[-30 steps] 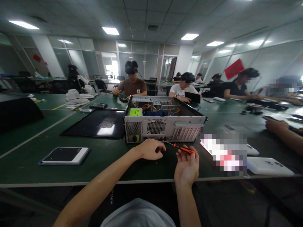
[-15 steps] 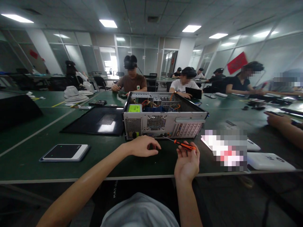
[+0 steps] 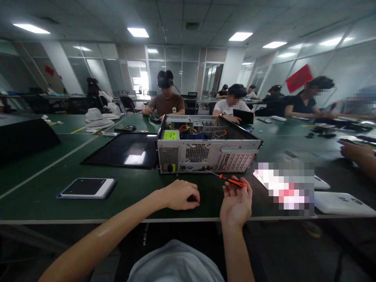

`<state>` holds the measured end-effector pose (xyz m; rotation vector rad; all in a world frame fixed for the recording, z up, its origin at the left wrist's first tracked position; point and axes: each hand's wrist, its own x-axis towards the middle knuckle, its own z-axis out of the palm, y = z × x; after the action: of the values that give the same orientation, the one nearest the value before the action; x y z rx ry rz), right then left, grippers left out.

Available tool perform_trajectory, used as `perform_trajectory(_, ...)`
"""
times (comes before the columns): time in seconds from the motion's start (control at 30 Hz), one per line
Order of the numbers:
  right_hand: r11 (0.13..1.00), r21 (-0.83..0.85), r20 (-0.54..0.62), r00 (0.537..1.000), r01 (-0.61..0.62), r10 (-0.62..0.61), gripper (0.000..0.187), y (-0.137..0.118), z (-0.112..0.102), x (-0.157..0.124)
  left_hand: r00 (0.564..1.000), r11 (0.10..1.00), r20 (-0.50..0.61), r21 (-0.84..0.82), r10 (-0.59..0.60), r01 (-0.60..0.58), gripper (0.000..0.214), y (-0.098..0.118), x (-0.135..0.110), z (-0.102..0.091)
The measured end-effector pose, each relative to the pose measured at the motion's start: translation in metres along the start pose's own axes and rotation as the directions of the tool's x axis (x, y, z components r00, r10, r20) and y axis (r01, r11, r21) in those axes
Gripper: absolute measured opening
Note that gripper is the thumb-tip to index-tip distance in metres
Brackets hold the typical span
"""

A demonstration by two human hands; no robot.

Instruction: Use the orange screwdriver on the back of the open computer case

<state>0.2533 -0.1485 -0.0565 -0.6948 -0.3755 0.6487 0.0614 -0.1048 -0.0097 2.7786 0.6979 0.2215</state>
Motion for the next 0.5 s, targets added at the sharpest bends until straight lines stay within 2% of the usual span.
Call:
perform_trajectory(0.13, 1.000, 0.004, -0.016, 1.000, -0.012, 0.012, 0.033, 0.000, 0.000, 0.001, 0.999, 1.000, -0.031, 0.005, -0.012, 0.012, 0.009, -0.003, 0.012, 0.001)
perform_trajectory(0.33, 1.000, -0.005, 0.001, 1.000, -0.002, 0.002, 0.032, 0.001, -0.002, 0.003, 0.995, 0.997, -0.061, 0.015, -0.076, 0.077, 0.014, -0.012, 0.045, 0.000)
perform_trajectory(0.5, 0.999, 0.031, -0.018, 1.000, -0.024, 0.025, 0.030, -0.001, -0.001, 0.003, 0.982, 0.991, -0.146, 0.034, -0.120, 0.126, 0.015, -0.013, 0.064, 0.012)
